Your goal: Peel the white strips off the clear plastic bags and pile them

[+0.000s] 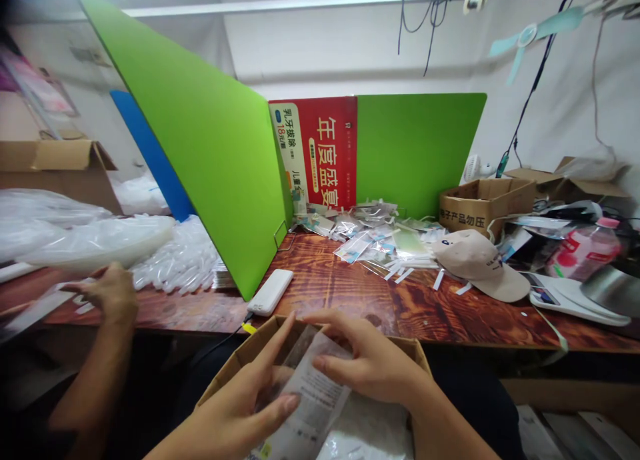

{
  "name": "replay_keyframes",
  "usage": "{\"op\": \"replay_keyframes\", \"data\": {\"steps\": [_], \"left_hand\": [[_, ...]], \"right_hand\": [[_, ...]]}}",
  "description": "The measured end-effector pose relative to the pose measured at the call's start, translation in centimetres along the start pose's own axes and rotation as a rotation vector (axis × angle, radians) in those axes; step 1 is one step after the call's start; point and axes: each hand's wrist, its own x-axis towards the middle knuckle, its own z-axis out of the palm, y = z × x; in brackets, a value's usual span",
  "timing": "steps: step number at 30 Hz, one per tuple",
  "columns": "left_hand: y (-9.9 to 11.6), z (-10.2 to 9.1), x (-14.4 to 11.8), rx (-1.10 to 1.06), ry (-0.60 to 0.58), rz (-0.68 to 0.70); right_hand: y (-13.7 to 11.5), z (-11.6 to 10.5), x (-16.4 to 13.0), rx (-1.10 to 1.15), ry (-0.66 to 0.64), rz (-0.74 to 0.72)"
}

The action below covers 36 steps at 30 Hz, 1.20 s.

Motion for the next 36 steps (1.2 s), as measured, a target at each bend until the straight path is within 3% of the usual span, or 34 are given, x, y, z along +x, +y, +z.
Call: {"op": "replay_keyframes", "data": {"steps": [4,10,13,16,21,25,32,36], "left_hand": [[0.4,-0.4,0.2,0.03,0.064,0.011],[0.1,-0.5,1.1,0.243,0.394,0.201],[0.5,-0.4,0.9,0.387,0.494,0.27],[0.9,-0.2,0.6,0.422,0.586,0.257],[0.6,-0.1,0.6,0.27,0.461,0.107],[0.3,-0.2,0.6,0.145,0.426,0.045],[0.7,0.1,0.2,0.073,0.495,0.036],[1.2,0.0,0.4,0.026,0.476,0.013]], "right_hand": [[0.7,0.0,-0.1,0.112,0.026,0.055],[-0.5,0.9,0.1,-0.218,0.145,-0.013],[-0.7,1.3,0.0,-0.347,0.188,-0.067],[-0.3,1.8,-0.2,-0.426,0.22,-0.117],[0.6,2.4,-0.2,-0.552,0.296,-0.239],[0.5,2.9,-0.1,-0.611,0.331,-0.318],[0.3,3.5,0.1,-0.679,0.366,-0.354],[0.2,3.6,0.3,-0.686,0.378,-0.359]]}}
